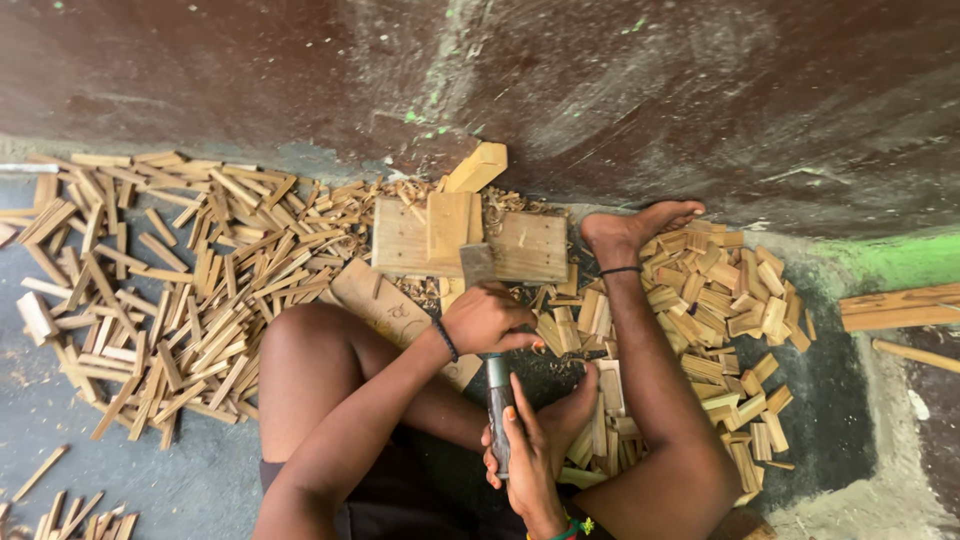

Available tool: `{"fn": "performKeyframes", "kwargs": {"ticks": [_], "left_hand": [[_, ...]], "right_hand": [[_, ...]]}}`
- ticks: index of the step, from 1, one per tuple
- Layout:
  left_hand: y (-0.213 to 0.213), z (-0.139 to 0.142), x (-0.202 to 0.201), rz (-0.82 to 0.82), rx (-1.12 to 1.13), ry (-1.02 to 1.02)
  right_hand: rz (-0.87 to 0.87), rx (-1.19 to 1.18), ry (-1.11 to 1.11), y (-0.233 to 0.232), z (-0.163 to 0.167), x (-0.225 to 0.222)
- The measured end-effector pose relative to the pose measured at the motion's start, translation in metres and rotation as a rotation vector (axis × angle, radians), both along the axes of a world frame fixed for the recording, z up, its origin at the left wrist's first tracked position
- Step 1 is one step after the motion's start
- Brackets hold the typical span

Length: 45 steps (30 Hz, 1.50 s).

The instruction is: The person sits on the floor and uses a chisel to carve a small wooden block placed on a larger wooden base. They repeatedly strike the chisel with a mallet to shape the wood, creating wood shavings that accumulate around the work area.

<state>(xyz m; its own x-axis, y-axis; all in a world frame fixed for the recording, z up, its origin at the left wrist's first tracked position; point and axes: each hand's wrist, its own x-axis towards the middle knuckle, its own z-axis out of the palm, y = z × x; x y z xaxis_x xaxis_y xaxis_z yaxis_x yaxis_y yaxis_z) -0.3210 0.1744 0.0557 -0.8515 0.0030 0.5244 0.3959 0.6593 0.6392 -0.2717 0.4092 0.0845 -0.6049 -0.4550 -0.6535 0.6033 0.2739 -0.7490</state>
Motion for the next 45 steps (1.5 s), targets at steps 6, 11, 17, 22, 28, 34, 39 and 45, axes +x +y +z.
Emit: {"fn": "performKeyframes", "kwargs": {"ticks": [6,11,17,22,28,34,39,45], "left_hand": [[-0.003,-0.003,-0.001,0.024,-0.003,-0.004],[-0.004,-0.008,-0.005,0.022,0.022,-0.086],[-0.007,-0.013,-0.006,-0.023,-0.038,-0.188],[-0.014,-0.018,-0.007,-0.030,-0.066,-0.114],[-0.016,-0.020,-0.006,-0.015,-0.037,-0.084],[-0.074,-0.011,-0.061,0.033,-0.129,-0.433],[-0.083,-0.020,-0.071,0.085,-0.100,-0.307],[-0.066,-0.015,-0.060,0.210,-0.085,-0.132]], "right_hand": [[0.007,0.011,-0.003,-0.006,0.002,-0.001],[0.006,0.018,-0.046,-0.007,0.005,-0.005],[-0.021,-0.032,-0.128,-0.013,0.009,0.004],[0.008,0.020,-0.113,-0.019,0.004,0.010],[0.008,0.015,-0.111,-0.030,0.008,0.015],[0.099,0.076,0.013,-0.082,0.013,-0.034],[0.084,0.014,-0.012,-0.093,-0.002,-0.038],[0.027,-0.069,0.003,-0.081,-0.013,-0.041]]}}
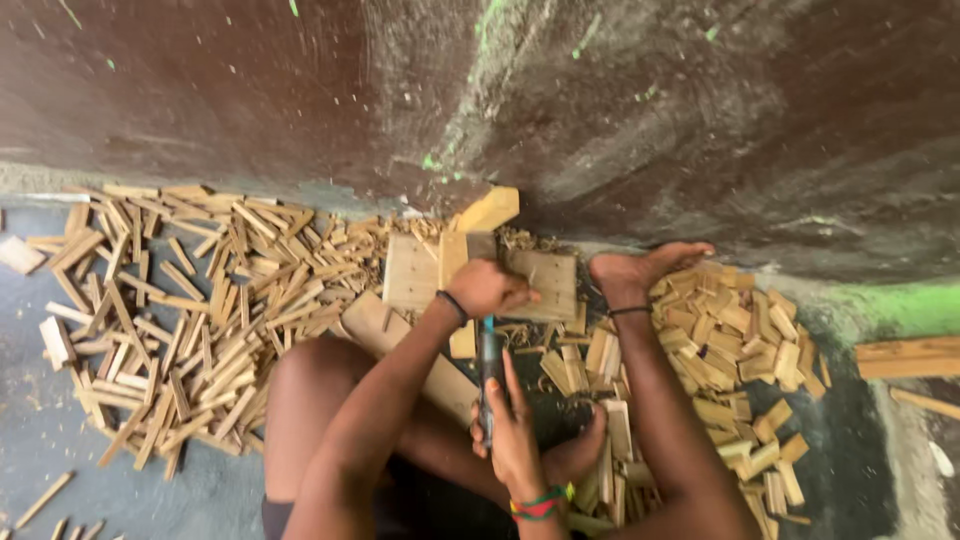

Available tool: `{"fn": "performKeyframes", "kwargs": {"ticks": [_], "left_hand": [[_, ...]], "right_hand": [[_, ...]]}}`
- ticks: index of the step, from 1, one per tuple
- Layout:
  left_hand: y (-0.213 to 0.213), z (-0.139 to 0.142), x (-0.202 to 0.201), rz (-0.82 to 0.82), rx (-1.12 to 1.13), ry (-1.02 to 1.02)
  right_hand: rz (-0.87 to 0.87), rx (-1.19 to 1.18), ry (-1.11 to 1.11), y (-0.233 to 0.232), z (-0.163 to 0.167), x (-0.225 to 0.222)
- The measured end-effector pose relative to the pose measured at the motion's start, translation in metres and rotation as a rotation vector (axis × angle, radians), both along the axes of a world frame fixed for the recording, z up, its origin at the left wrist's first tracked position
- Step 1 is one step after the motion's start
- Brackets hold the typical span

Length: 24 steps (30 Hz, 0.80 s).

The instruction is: The person sits on the floor and uses a chisel to carve a small wooden block placed on a larger wooden base. They repeatedly strike the chisel with a mallet to shape the wood, creating wood shavings that accumulate around the work area.

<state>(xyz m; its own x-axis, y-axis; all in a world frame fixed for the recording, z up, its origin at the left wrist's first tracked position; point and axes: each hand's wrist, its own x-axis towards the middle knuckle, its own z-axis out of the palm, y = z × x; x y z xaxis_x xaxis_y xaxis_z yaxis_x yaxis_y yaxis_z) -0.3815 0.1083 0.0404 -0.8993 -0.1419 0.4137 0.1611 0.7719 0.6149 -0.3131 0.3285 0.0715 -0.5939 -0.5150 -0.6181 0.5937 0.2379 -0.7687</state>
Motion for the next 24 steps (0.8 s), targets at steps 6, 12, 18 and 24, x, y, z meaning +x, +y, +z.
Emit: {"fn": "performKeyframes", "kwargs": {"ticks": [6,12,18,24], "left_hand": [[0.011,0.014,0.047,0.190,0.003,0.307],[-0.013,0.014,0.050,0.670,0.081,-0.065],[-0.022,0.002,0.018,0.647,-0.109,-0.463],[-0.023,-0.007,0.011,0.652,-0.058,-0.511]], "right_hand": [[0.014,-0.032,0.145,0.038,-0.004,-0.013],[-0.227,0.160,0.155,0.093,-0.006,-0.013],[-0.312,0.214,0.122,0.118,-0.008,-0.002],[-0.267,0.136,0.147,0.118,-0.011,-0.004]]}}
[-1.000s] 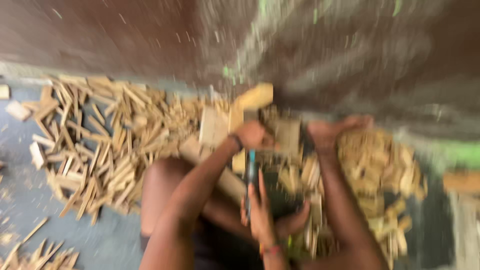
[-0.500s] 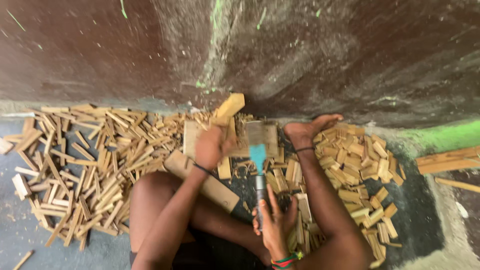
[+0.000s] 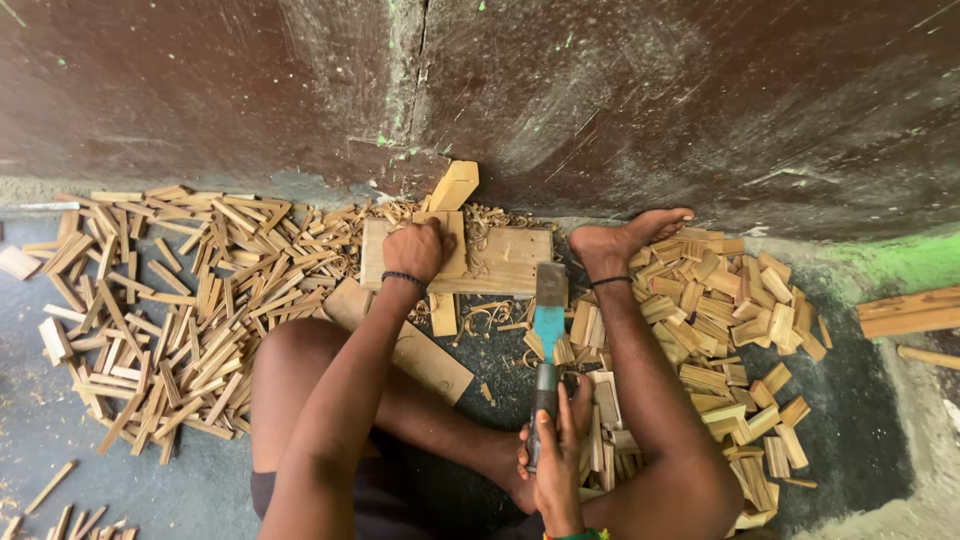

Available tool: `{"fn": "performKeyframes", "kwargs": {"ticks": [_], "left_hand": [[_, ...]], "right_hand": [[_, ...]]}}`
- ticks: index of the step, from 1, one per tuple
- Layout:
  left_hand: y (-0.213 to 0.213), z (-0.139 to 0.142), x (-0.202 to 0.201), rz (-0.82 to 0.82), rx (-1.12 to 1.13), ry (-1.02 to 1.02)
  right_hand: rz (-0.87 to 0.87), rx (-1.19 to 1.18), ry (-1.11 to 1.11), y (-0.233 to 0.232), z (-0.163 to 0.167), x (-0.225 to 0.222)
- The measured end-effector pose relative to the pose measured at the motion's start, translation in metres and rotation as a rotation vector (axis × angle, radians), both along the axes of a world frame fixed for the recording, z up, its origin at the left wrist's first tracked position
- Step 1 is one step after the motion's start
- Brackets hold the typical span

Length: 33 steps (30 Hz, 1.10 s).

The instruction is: The person sits on the floor and uses a chisel to carve a small wooden block placed on a larger wooden base. They repeatedly strike the chisel with a mallet to shape the wood, creating wood shavings that accumulate around the work area.

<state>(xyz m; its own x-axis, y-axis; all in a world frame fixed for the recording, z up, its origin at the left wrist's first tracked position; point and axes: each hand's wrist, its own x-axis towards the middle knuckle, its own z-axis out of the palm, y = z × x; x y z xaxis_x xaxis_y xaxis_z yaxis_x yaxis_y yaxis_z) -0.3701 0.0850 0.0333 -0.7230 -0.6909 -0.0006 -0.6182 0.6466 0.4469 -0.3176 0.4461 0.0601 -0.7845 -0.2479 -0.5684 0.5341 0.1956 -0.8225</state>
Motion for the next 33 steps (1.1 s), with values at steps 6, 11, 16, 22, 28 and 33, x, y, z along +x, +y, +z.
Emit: {"fn": "performKeyframes", "kwargs": {"ticks": [6,11,16,22,28,33], "left_hand": [[-0.003,0.001,0.003,0.040,-0.014,0.032],[-0.008,0.010,0.001,0.058,0.019,0.004],[-0.012,0.003,0.026,0.082,0.107,0.165],[0.035,0.002,0.055,-0.383,0.041,0.723],[0.099,0.015,0.045,-0.765,0.264,0.693],[0.102,0.013,0.046,-0.835,0.149,0.684]], "right_hand": [[0.021,-0.013,-0.112,-0.011,-0.005,0.011],[0.090,-0.001,-0.080,-0.019,-0.001,0.021],[0.157,-0.014,-0.016,-0.022,0.011,0.026],[0.167,-0.036,-0.098,-0.036,0.021,0.033],[0.220,-0.066,-0.156,-0.044,0.032,0.041],[0.206,-0.066,-0.175,-0.047,0.037,0.046]]}}
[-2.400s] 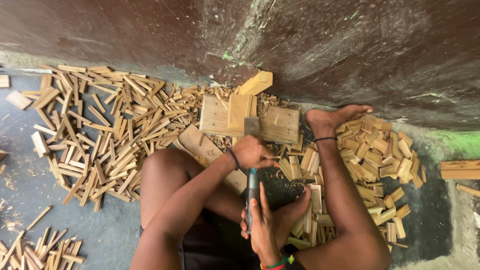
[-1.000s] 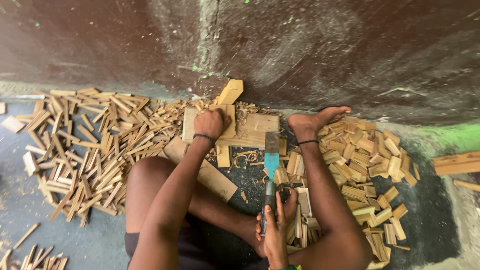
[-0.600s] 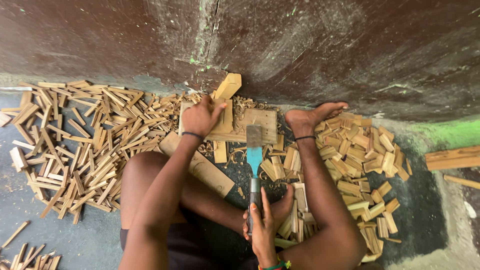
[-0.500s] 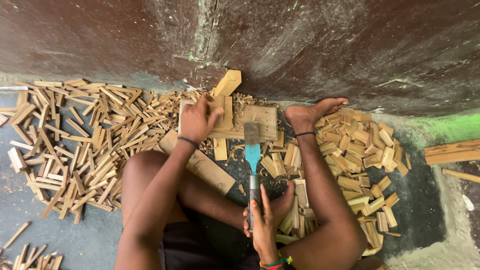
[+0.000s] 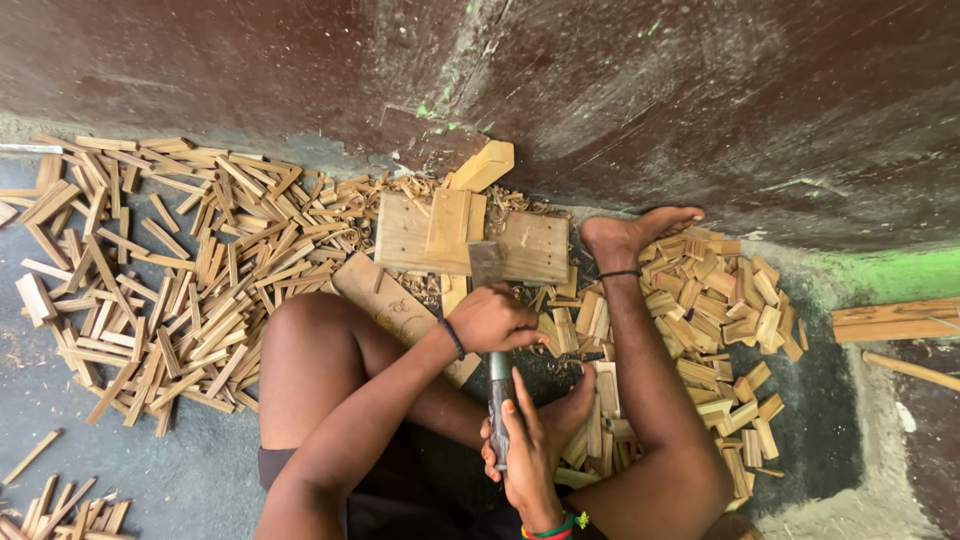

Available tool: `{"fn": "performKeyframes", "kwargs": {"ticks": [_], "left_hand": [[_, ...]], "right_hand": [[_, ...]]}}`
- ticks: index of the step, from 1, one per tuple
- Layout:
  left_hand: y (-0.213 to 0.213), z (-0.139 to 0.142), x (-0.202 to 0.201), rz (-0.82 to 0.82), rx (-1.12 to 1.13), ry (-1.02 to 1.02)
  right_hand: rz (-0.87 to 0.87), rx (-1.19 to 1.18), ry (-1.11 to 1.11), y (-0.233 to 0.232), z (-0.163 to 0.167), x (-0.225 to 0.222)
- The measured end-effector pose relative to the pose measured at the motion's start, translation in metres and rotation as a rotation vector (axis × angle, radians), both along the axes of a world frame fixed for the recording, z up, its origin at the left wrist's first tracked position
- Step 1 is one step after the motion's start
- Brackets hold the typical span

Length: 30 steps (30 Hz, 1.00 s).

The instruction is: The person sits on the floor and uses a chisel to carve a small wooden block placed on a larger wooden base. They repeatedly strike the chisel with a mallet to shape the wood, creating wood shavings that accumulate around the work area.

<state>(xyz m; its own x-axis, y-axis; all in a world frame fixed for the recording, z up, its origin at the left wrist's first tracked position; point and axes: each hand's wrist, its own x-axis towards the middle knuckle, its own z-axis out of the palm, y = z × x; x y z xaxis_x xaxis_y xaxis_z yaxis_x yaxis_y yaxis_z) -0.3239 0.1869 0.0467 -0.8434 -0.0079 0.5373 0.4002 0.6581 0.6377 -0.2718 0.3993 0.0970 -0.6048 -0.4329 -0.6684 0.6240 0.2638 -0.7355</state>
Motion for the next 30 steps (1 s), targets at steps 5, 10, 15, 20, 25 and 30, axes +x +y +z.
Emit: {"fn": "performKeyframes", "kwargs": {"ticks": [5,10,15,20,25,30], "left_hand": [[-0.005,0.001,0.006,0.061,-0.052,-0.025],[-0.010,0.004,0.007,0.065,-0.036,-0.014],[-0.011,0.003,0.008,0.052,-0.022,-0.008],[-0.009,0.004,0.007,0.050,0.008,0.020],[-0.007,0.003,0.005,0.045,0.004,0.007],[-0.006,0.000,0.008,0.049,0.031,0.020]], "right_hand": [[0.017,0.014,-0.018,-0.004,0.002,0.003],[0.033,-0.009,-0.010,-0.006,0.002,0.002],[0.037,-0.010,-0.012,-0.007,0.003,0.002],[0.026,-0.016,-0.002,-0.007,0.005,0.004],[0.017,0.000,-0.005,-0.006,0.006,0.004],[0.013,-0.007,-0.004,-0.005,0.006,0.007]]}}
